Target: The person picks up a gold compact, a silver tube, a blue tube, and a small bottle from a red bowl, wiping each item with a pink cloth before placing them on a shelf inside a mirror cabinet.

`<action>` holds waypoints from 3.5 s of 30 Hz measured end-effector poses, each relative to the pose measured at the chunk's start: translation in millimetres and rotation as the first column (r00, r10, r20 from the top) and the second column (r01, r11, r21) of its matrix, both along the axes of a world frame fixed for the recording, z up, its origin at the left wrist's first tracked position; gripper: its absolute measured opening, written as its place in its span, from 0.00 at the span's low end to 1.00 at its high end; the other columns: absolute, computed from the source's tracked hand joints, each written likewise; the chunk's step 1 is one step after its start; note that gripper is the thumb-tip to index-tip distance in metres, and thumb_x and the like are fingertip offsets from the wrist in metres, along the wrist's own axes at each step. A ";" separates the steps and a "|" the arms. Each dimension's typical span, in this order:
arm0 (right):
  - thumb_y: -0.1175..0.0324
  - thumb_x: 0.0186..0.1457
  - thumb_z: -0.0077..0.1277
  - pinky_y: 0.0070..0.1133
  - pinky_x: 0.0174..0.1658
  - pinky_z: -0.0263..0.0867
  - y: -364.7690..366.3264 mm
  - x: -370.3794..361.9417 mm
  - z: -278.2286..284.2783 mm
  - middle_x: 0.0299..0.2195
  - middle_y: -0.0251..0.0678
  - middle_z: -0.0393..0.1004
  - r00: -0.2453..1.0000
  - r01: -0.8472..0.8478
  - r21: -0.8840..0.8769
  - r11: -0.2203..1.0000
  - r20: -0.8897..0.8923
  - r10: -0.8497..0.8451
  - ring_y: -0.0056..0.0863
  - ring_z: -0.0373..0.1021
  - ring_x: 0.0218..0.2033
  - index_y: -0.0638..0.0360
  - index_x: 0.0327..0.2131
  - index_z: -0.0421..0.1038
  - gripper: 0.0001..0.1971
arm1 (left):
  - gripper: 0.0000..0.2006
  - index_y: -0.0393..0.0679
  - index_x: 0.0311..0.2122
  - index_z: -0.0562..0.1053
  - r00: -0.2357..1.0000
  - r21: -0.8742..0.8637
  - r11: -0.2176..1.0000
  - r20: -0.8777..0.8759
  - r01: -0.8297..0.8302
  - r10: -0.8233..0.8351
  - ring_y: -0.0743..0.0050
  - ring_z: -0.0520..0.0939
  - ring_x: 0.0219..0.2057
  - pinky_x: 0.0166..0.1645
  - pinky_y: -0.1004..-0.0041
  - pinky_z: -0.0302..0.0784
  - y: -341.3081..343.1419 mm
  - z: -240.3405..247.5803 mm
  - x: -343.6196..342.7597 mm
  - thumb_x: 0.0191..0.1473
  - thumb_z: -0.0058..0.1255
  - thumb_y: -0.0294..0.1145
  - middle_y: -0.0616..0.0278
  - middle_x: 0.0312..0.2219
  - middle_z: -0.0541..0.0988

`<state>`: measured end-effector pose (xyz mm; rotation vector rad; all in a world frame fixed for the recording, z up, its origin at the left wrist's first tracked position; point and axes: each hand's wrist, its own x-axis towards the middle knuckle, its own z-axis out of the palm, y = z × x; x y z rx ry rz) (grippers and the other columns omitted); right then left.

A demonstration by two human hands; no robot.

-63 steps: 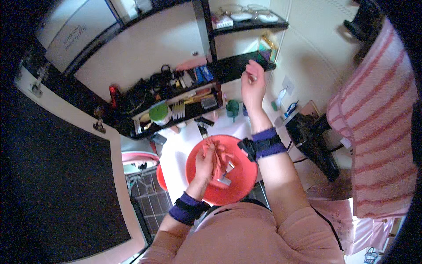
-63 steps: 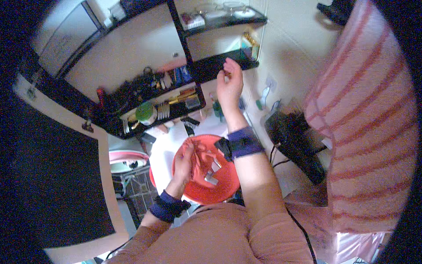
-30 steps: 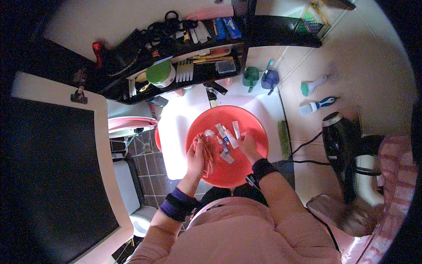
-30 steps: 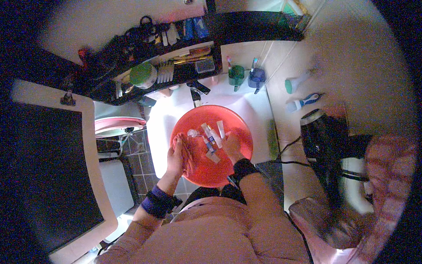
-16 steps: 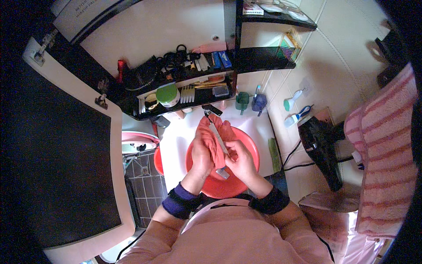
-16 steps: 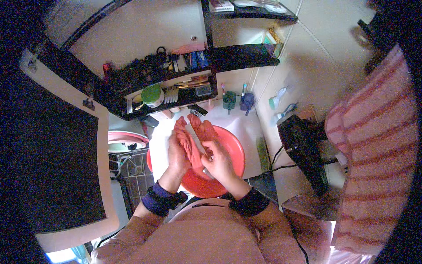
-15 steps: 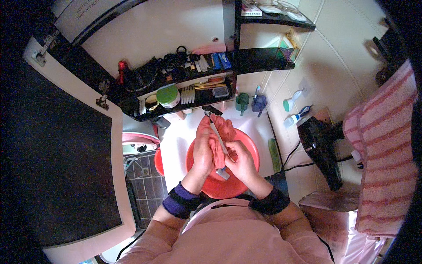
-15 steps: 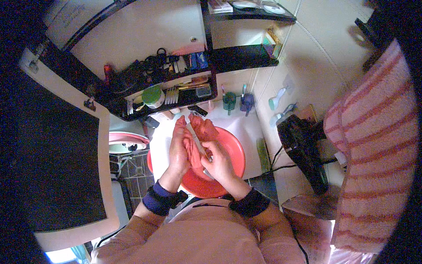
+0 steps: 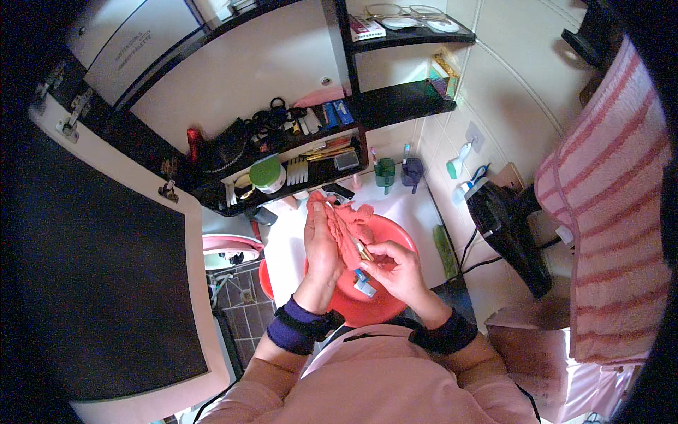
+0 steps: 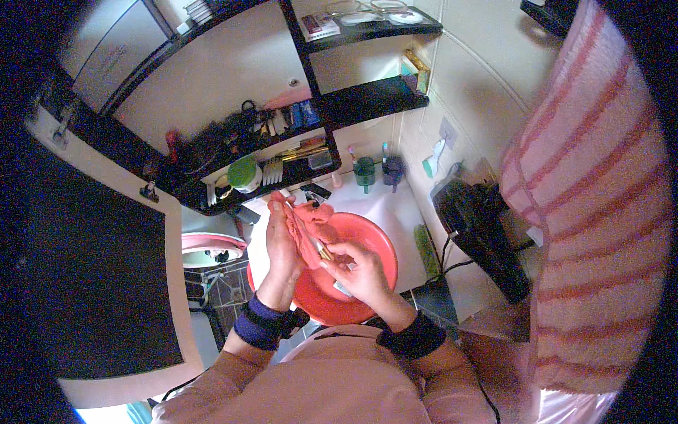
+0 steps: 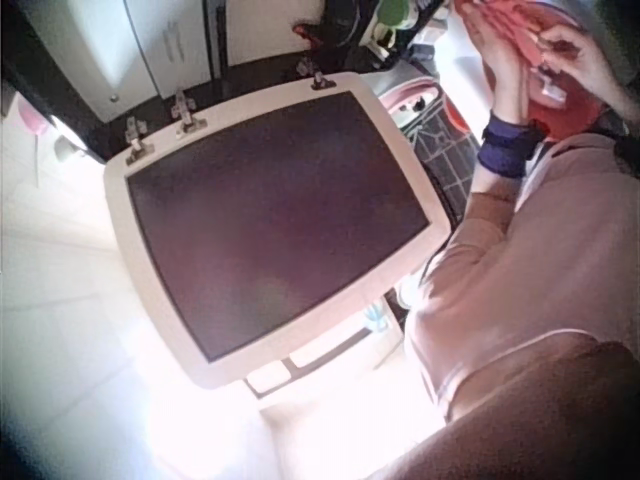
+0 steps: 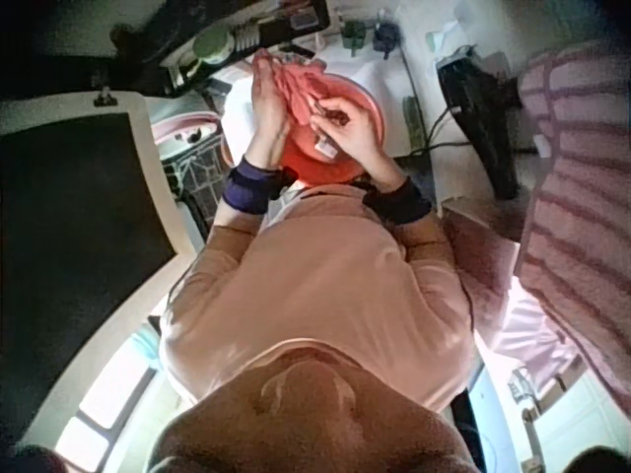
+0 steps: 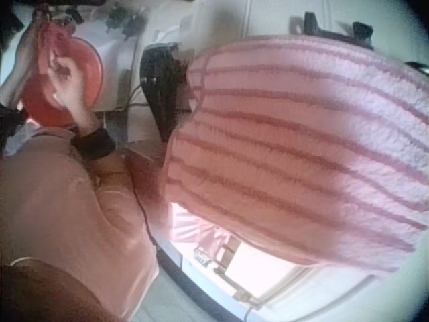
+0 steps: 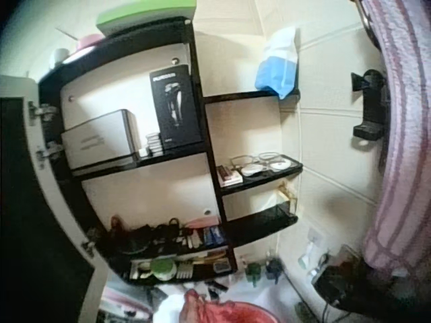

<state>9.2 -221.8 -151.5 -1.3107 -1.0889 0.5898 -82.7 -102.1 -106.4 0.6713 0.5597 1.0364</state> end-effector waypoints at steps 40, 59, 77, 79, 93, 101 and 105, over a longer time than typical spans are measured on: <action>0.76 0.56 0.53 0.14 0.39 0.67 16.5 7.2 -11.5 0.37 0.33 0.75 0.631 0.029 0.046 0.999 -0.775 0.018 0.16 0.71 0.37 0.66 0.42 0.71 0.10 | 0.16 0.37 0.53 0.65 0.908 0.160 0.907 -0.230 0.390 -0.350 0.74 0.77 0.44 0.50 0.74 0.73 -27.8 -9.2 -0.3 0.61 0.45 0.29 0.59 0.45 0.75; 0.60 0.57 0.55 0.13 0.25 0.61 147.8 168.0 31.4 0.23 0.24 0.70 0.665 0.651 0.027 0.758 -0.500 -0.554 0.11 0.63 0.21 0.63 0.35 0.74 0.13 | 0.08 0.40 0.43 0.71 0.900 -0.025 0.944 -0.292 0.330 -0.323 0.80 0.78 0.25 0.28 0.80 0.74 -30.4 -30.2 -14.2 0.59 0.49 0.26 0.65 0.29 0.79; 0.69 0.53 0.56 0.17 0.29 0.69 172.7 217.7 -4.3 0.28 0.29 0.73 0.646 0.685 0.165 0.709 -0.588 -0.487 0.19 0.70 0.26 0.54 0.36 0.74 0.06 | 0.09 0.41 0.44 0.72 0.879 -0.075 0.952 -0.367 0.297 -0.303 0.82 0.78 0.29 0.35 0.80 0.74 -34.1 -30.5 -30.2 0.58 0.50 0.26 0.65 0.32 0.79; 0.67 0.55 0.55 0.17 0.30 0.69 172.4 213.5 -3.8 0.28 0.28 0.73 0.611 0.703 0.126 0.700 -0.611 -0.503 0.18 0.70 0.27 0.55 0.37 0.73 0.07 | 0.09 0.41 0.44 0.71 0.898 -0.014 0.970 -0.375 0.241 -0.228 0.81 0.78 0.28 0.33 0.80 0.74 -33.2 -35.7 -27.2 0.58 0.49 0.26 0.65 0.32 0.78; 0.74 0.50 0.56 0.19 0.31 0.67 92.7 93.4 -210.7 0.29 0.31 0.76 0.957 0.271 -0.240 0.932 0.173 -0.234 0.19 0.70 0.26 0.59 0.35 0.74 0.07 | 0.11 0.42 0.46 0.69 0.924 -0.058 0.995 -0.370 0.085 -0.101 0.79 0.78 0.34 0.39 0.77 0.75 -20.8 -79.4 -53.6 0.58 0.50 0.27 0.66 0.36 0.77; 0.66 0.47 0.57 0.32 0.37 0.70 53.4 26.9 -295.6 0.31 0.42 0.78 0.903 0.166 -0.648 0.743 0.403 0.149 0.38 0.75 0.34 0.59 0.34 0.73 0.10 | 0.12 0.40 0.48 0.68 0.903 -0.183 0.980 -0.403 0.078 -0.147 0.75 0.78 0.39 0.42 0.76 0.75 -24.7 -96.4 -76.0 0.59 0.48 0.27 0.63 0.39 0.77; 0.65 0.48 0.56 0.36 0.37 0.69 57.5 8.9 -302.1 0.31 0.45 0.77 0.929 0.141 -0.701 0.700 0.338 0.152 0.43 0.74 0.34 0.59 0.37 0.71 0.12 | 0.13 0.40 0.47 0.68 0.883 -0.215 0.976 -0.453 0.028 -0.125 0.73 0.78 0.40 0.44 0.74 0.75 -34.0 -108.7 -84.7 0.58 0.49 0.28 0.62 0.40 0.77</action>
